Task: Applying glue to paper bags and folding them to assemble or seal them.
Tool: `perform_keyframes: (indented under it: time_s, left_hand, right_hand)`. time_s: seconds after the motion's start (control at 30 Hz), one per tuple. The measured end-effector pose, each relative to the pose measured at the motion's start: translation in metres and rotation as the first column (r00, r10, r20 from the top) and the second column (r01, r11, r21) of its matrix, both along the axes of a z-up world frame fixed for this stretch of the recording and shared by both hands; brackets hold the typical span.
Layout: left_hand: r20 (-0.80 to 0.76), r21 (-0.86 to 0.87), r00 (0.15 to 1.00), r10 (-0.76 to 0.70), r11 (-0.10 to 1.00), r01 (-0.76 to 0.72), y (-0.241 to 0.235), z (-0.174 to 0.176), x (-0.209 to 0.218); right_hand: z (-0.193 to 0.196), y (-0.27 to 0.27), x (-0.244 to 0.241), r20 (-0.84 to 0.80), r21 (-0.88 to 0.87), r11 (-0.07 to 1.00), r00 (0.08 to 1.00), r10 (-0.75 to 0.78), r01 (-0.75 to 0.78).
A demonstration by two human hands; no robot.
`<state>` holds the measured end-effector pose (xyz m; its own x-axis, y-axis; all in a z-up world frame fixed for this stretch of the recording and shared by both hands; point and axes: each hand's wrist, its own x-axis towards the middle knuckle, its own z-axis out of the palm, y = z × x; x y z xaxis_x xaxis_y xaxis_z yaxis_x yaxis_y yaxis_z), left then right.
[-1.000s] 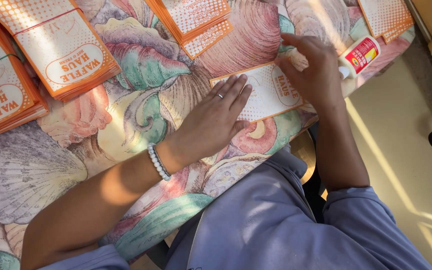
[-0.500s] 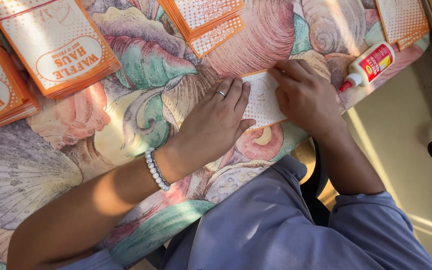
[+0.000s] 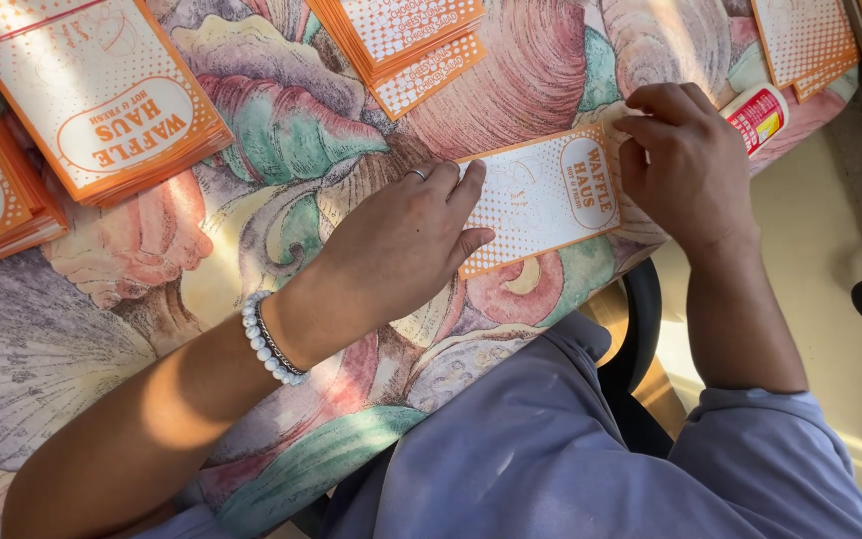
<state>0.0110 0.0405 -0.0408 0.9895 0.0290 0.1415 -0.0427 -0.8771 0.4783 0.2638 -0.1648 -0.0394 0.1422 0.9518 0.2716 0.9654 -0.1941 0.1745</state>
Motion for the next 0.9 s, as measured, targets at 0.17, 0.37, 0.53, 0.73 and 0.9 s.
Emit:
perform_keyframes:
  time_s: [0.17, 0.37, 0.53, 0.73, 0.9]
  left_hand:
    - [0.003, 0.049, 0.999, -0.050, 0.998, 0.050, 0.003, 0.004, -0.002]
    - [-0.039, 0.037, 0.998, -0.044, 0.998, 0.045, 0.007, 0.009, -0.002]
    - [0.096, 0.025, 0.995, -0.037, 0.999, 0.035, -0.001, 0.014, -0.005]
    - [0.015, -0.043, 0.999, 0.049, 0.998, -0.048, -0.047, 0.026, -0.020]
    - [-0.053, -0.054, 0.994, -0.091, 0.995, 0.088, -0.093, 0.026, -0.040]
  right_hand:
    - [0.008, 0.042, -0.066, -0.188, 0.111, 0.978, 0.962, 0.198, -0.179]
    - [-0.002, 0.049, -0.073, -0.241, 0.119, 0.972, 0.943, 0.228, -0.205]
    - [-0.013, 0.011, -0.027, -0.202, 0.137, 0.988, 0.975, 0.096, -0.069]
    - [0.006, -0.056, -0.066, -0.411, 0.248, 0.897, 0.878, -0.245, 0.366]
    - [-0.009, -0.082, -0.124, -0.836, -0.100, 0.776, 0.370, -0.405, 0.623]
